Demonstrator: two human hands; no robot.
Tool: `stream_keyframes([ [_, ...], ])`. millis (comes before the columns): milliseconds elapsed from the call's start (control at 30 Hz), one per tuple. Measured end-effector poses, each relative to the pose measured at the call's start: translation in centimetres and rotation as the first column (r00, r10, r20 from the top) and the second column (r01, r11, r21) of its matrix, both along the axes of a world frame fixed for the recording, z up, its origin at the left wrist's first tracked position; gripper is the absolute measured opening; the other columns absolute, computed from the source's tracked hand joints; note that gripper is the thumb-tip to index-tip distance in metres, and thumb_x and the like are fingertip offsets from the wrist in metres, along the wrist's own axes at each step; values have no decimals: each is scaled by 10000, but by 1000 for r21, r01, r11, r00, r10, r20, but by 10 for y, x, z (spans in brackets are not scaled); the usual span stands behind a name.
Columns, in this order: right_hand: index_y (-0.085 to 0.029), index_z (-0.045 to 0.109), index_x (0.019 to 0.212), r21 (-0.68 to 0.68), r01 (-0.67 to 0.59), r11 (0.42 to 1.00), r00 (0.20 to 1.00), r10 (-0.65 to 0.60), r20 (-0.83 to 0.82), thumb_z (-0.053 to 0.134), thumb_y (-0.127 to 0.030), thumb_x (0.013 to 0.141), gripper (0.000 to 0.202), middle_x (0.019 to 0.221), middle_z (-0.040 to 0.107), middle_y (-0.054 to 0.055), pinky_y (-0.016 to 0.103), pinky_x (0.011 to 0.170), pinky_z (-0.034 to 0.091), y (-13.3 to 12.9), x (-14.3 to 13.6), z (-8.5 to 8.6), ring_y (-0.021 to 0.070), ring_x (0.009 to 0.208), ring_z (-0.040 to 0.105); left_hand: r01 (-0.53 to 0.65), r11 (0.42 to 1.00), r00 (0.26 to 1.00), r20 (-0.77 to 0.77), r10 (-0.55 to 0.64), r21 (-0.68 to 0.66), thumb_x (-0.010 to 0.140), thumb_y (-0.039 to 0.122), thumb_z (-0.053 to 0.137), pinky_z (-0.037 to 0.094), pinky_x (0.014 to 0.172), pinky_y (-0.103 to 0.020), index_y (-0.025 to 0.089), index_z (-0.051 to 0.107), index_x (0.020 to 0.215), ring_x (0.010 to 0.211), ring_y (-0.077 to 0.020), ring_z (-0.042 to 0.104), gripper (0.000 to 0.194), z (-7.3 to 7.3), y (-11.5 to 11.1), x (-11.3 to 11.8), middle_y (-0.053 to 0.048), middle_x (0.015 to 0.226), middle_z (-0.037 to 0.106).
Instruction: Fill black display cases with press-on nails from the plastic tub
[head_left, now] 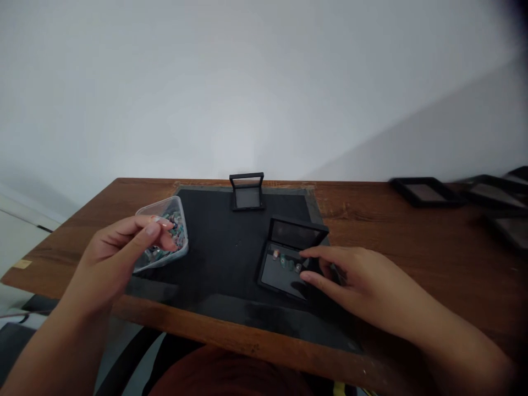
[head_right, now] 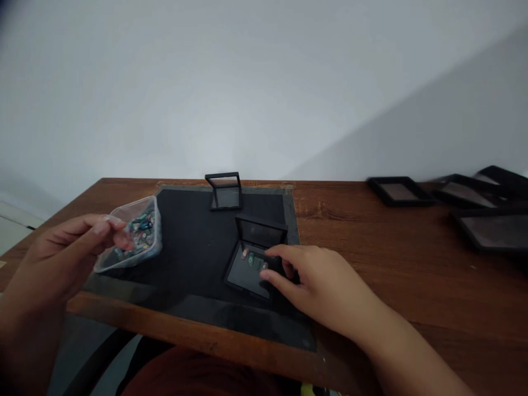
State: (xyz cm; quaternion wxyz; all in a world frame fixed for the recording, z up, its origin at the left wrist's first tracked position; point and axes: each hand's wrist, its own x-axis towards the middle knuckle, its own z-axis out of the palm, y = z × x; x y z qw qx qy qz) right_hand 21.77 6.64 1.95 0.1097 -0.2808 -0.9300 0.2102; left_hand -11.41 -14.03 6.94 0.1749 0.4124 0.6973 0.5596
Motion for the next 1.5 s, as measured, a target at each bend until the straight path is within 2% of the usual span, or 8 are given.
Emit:
stream_keyframes([
  [233,-297,774,1140,-19,-37,999,988,33,-150,664,-464,970,263,739,691,-37,226,565,390,-3,-3,4,103,606,618,408,913,909,93,-407,9,1019,429,609,439,680,-258,210,662,852,678,-116,550,281,-16,31,47,26,671,598],
  [367,-230,765,1197,-102,-175,979,933,132,-336,783,-405,900,345,734,687,-49,198,589,415,-9,-5,11,67,590,592,636,763,758,286,-587,-117,1021,490,577,394,622,-242,195,602,790,627,-97,484,375,-42,58,87,34,643,547],
  [533,-156,729,1279,-93,-279,956,855,203,-478,819,-418,874,490,866,740,-6,200,679,475,-9,-6,7,84,695,652,728,667,683,255,-685,-158,1031,511,532,371,569,-220,204,616,803,591,-89,434,392,-57,79,113,39,635,507],
  [700,-139,726,1250,-4,-329,944,825,286,-488,746,-372,949,381,954,772,22,208,743,495,-6,-6,3,107,828,695,721,666,693,186,-697,-191,1029,510,526,390,547,-199,218,616,774,604,-97,454,398,-61,87,116,30,652,502],
  [1000,-182,747,1204,-13,-270,963,867,237,-438,714,-365,979,291,996,790,5,221,762,490,-6,-5,5,112,846,717,704,693,708,243,-664,-156,999,524,568,370,508,-189,237,666,879,534,-84,427,327,-67,91,116,52,590,486],
  [1133,-173,777,1127,-44,-164,986,914,134,-383,788,-368,918,286,851,764,-20,217,682,435,-2,0,11,89,723,678,533,822,829,-73,-555,-202,961,486,625,437,600,-219,259,705,959,637,-107,555,240,-68,90,107,25,725,632],
  [1233,-185,799,1039,-100,-33,994,971,8,-240,821,-356,875,238,746,727,-36,226,626,372,0,3,18,82,647,618,345,893,843,-322,-430,-290,943,468,634,452,670,-254,270,704,954,716,-132,596,211,-74,90,102,18,796,668],
  [1500,-215,807,1038,-93,77,993,992,-67,105,805,-334,855,218,774,738,-32,261,631,351,-1,-5,22,106,658,593,215,889,803,-445,-396,-403,931,527,607,432,629,-294,303,688,1162,747,-180,568,331,-84,93,98,-17,883,618],
])
